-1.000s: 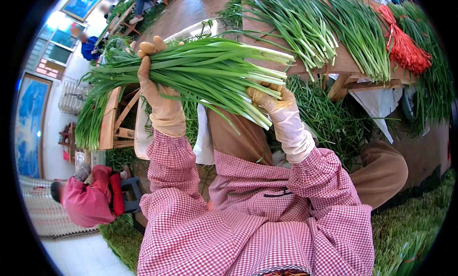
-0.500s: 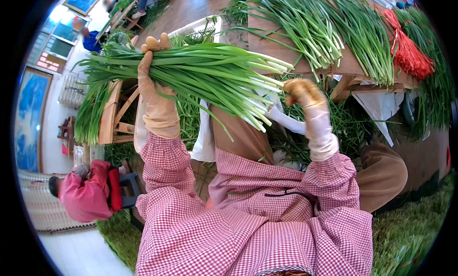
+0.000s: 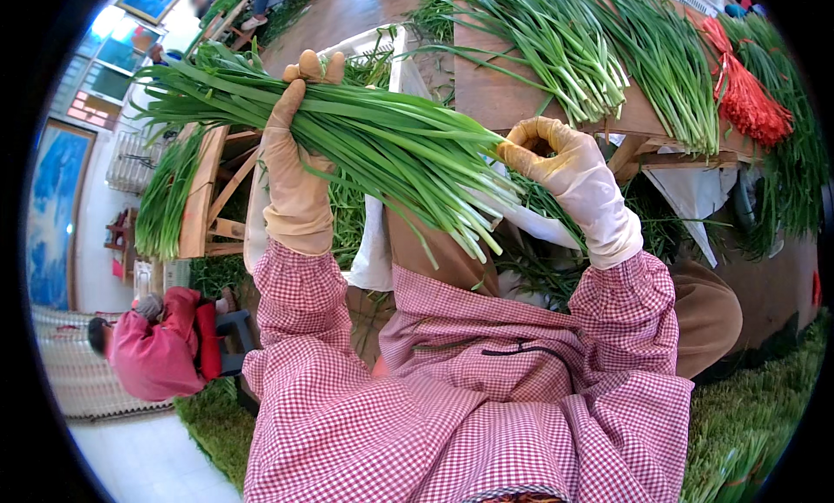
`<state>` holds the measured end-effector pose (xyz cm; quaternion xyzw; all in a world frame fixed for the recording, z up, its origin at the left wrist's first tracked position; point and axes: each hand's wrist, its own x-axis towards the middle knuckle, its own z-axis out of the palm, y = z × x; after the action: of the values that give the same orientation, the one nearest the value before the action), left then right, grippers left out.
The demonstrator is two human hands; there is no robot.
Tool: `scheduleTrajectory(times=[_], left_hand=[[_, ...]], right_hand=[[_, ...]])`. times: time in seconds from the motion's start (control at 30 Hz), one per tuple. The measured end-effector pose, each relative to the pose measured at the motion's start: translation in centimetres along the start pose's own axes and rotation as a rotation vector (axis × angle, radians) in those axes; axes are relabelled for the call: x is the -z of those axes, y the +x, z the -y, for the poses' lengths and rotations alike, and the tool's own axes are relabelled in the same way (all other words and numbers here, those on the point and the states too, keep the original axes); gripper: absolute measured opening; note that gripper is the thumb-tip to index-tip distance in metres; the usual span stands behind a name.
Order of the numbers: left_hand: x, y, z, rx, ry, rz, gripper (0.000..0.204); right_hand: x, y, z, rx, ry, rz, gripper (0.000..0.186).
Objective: The person cleans and sorts bunches of green onions by hand, removing yellowed leaves and debris while seated at a workspace.
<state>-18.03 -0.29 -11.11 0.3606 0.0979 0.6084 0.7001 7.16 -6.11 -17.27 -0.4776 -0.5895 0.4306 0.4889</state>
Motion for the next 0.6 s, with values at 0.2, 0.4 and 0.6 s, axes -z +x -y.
scheduleTrajectory(times=[0.2, 0.4, 0.6], left_hand=[[-1.0, -0.6, 0.4, -0.043, 0.081, -0.074, 0.016], [-0.5, -0.6, 0.0, -0.004, 0.021, 0.011, 0.016], [-1.8, -1.7, 0.2, 0.011, 0.081, 0.034, 0.016]], right_hand=[[0.2, -0.6, 0.8, -0.037, -0.204, 0.011, 0.024], [0.2, -1.2, 1.2, -0.047, -0.211, -0.003, 0.024], [0.6, -3.6, 0.9, -0.115, -0.155, 0.048, 0.023]])
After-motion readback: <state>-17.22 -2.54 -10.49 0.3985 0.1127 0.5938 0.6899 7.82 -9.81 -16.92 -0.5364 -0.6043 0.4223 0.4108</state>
